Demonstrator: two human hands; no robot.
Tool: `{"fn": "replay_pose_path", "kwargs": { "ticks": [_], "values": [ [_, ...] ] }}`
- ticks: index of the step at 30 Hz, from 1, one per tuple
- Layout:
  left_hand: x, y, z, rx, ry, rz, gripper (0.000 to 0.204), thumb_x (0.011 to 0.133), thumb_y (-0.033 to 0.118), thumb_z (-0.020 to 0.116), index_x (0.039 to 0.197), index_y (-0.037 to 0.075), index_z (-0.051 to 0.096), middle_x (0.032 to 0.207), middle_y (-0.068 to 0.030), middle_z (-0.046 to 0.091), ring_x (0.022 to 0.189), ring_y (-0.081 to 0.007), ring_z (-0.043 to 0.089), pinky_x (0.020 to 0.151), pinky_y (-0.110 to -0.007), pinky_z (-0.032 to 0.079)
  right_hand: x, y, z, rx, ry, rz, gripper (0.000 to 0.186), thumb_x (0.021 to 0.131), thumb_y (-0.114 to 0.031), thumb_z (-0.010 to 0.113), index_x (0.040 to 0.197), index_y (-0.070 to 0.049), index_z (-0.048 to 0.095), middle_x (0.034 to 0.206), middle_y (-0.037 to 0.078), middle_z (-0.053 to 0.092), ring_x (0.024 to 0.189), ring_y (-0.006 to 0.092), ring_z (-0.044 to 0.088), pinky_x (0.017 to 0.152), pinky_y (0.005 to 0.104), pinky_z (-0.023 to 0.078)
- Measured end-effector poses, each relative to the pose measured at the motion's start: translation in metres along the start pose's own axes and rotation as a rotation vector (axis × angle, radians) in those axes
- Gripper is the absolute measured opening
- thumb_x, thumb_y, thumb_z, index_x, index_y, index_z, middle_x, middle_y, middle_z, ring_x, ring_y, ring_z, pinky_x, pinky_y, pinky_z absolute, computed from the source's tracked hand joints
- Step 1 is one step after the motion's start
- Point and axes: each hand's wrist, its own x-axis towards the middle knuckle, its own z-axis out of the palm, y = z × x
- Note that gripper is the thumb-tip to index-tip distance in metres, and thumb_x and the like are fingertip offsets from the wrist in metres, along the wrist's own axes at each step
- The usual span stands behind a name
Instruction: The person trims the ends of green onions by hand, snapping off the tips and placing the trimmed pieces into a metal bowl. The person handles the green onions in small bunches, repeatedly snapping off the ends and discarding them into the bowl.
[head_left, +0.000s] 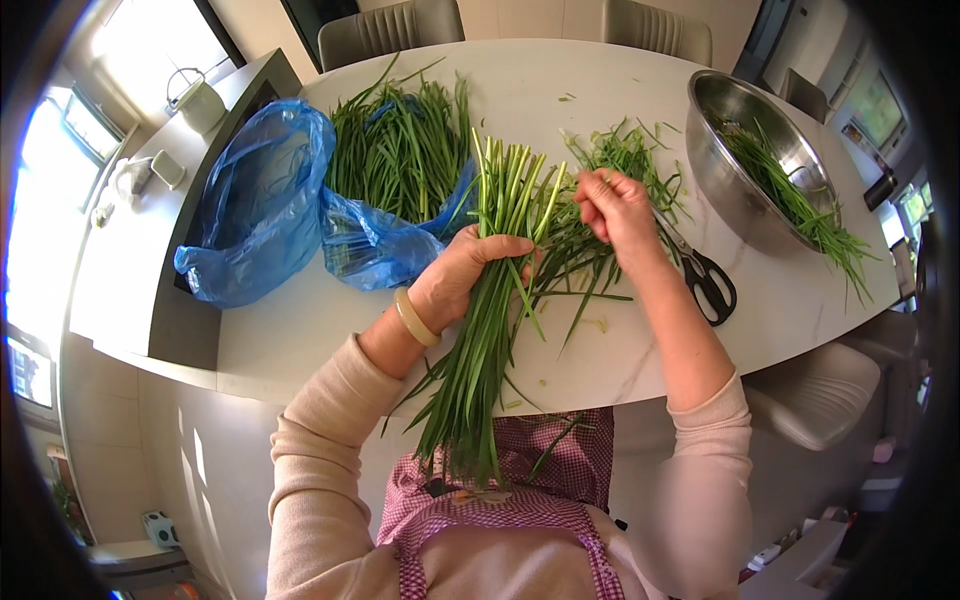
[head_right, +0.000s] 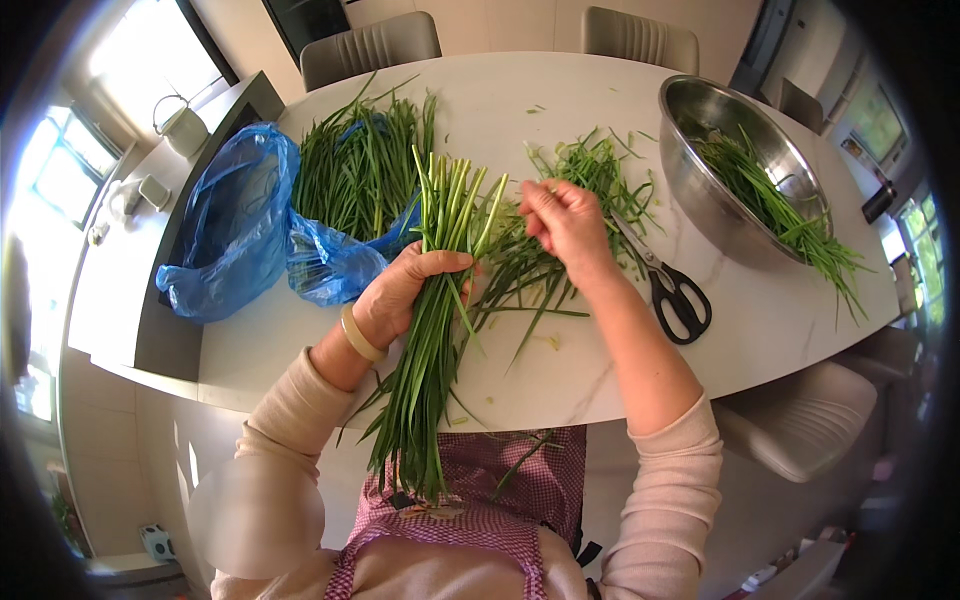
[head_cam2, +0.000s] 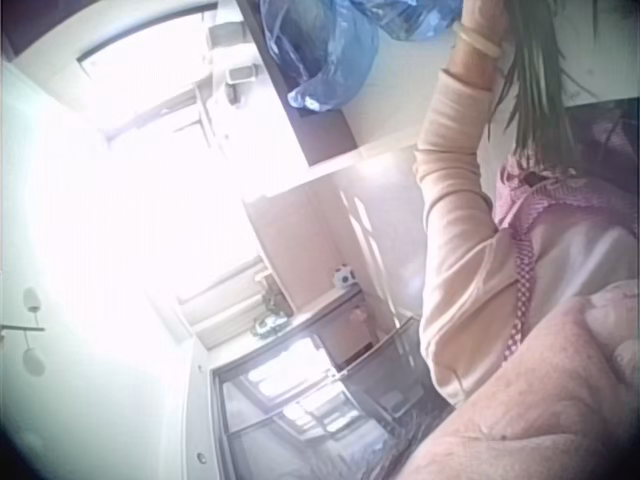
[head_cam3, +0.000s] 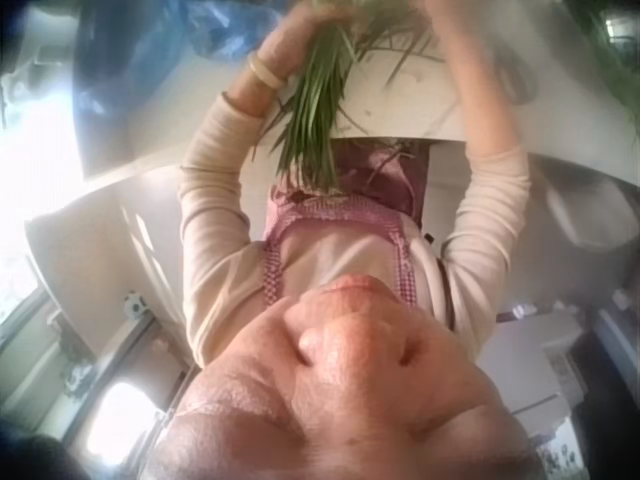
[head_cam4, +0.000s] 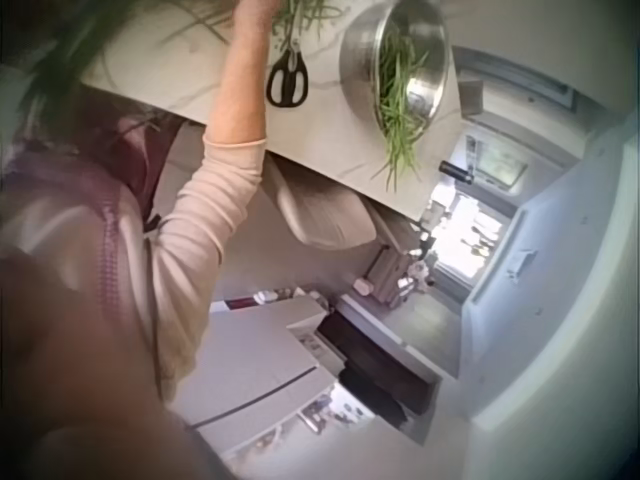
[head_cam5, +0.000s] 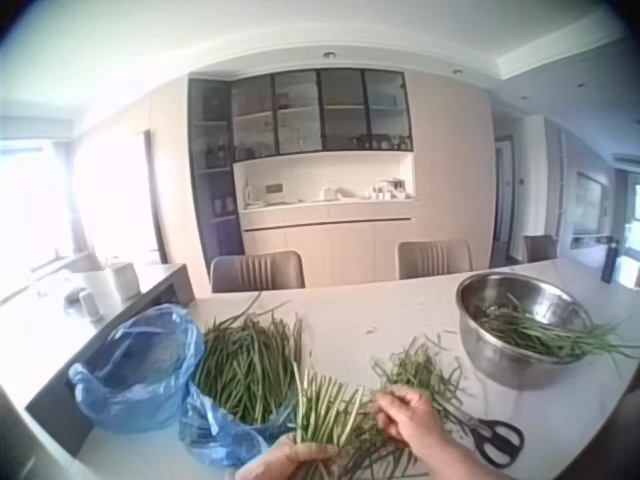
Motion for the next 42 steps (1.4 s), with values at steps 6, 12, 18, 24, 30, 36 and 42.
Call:
{"fn": "replay_pose_path", "kwargs": {
  "ticks": [6, 12, 18, 24, 30, 36, 42],
  "values": [
    [0.001, 0.0, -0.005, -0.043, -0.017, -0.003, 0.016, 0.083, 0.007, 0.066, 0.096, -0.002, 0.062, 0.083, -0.0092, 0.065, 0.063, -0.0144, 0.061, 0.058, -0.026, 0.052, -0.007, -0.019, 0.006, -0.343, 0.064, -0.107, 0.022, 0.091, -0.024, 0.063, 0.105, -0.007, 0.061, 0.069, -0.001, 0.055, 0.046, 0.0024, 0.04, 0.04, 0.018, 0.03],
    [0.004, -0.004, -0.003, -0.025, -0.034, -0.005, 0.017, 0.083, 0.007, 0.067, 0.097, 0.0, 0.063, 0.082, -0.0079, 0.065, 0.063, -0.0134, 0.061, 0.058, -0.026, 0.051, -0.011, -0.004, 0.012, -0.003, -0.278, 0.081, 0.016, 0.091, -0.023, 0.063, 0.087, -0.008, 0.06, 0.067, -0.002, 0.055, 0.046, 0.0019, 0.042, 0.041, 0.0166, 0.031],
    [0.007, -0.007, -0.011, 0.029, -0.035, -0.034, 0.018, 0.083, 0.008, 0.067, 0.099, 0.003, 0.063, 0.082, -0.0058, 0.065, 0.063, -0.016, 0.062, 0.057, -0.028, 0.054, -0.008, -0.003, 0.011, -0.133, -0.154, -0.053, 0.013, 0.093, -0.02, 0.06, 0.086, -0.009, 0.061, 0.064, -0.002, 0.056, 0.045, 0.0015, 0.041, 0.039, 0.0169, 0.03],
    [0.004, -0.004, -0.011, 0.021, -0.056, -0.051, 0.014, 0.083, 0.009, 0.067, 0.094, 0.003, 0.062, 0.079, -0.0065, 0.065, 0.06, -0.0163, 0.062, 0.057, -0.028, 0.054, -0.009, -0.013, 0.009, -0.143, -0.05, -0.057, 0.016, 0.091, -0.019, 0.063, 0.102, -0.008, 0.06, 0.072, -0.001, 0.056, 0.044, 0.0014, 0.04, 0.036, 0.0178, 0.027],
    [0.005, -0.004, -0.004, 0.042, -0.022, -0.021, 0.019, 0.083, 0.005, 0.066, 0.101, 0.003, 0.063, 0.082, -0.0045, 0.065, 0.064, -0.0138, 0.063, 0.059, -0.028, 0.055, -0.01, -0.001, 0.011, 0.063, -0.255, 0.108, 0.01, 0.088, -0.016, 0.063, 0.088, -0.008, 0.056, 0.068, -0.003, 0.054, 0.045, 0.0023, 0.041, 0.038, 0.0179, 0.03],
    [0.005, -0.007, 0.003, 0.003, 0.1, 0.064, 0.015, 0.082, 0.004, 0.066, 0.096, 0.002, 0.063, 0.076, -0.004, 0.062, 0.062, -0.0133, 0.059, 0.054, -0.027, 0.051, -0.018, -0.01, 0.022, 0.136, -0.185, 0.153, 0.005, 0.087, -0.013, 0.058, 0.084, -0.01, 0.054, 0.063, -0.001, 0.054, 0.043, 0.0032, 0.041, 0.037, 0.0191, 0.032],
    [0.008, -0.006, -0.007, 0.011, 0.053, 0.096, 0.012, 0.081, 0.004, 0.065, 0.093, 0.001, 0.063, 0.079, -0.0065, 0.064, 0.063, -0.0145, 0.059, 0.054, -0.027, 0.05, -0.014, -0.017, 0.007, 0.302, -0.311, 0.254, 0.003, 0.086, -0.015, 0.055, 0.085, -0.013, 0.054, 0.063, -0.001, 0.054, 0.04, 0.0029, 0.037, 0.035, 0.0193, 0.031]
  ]
}}
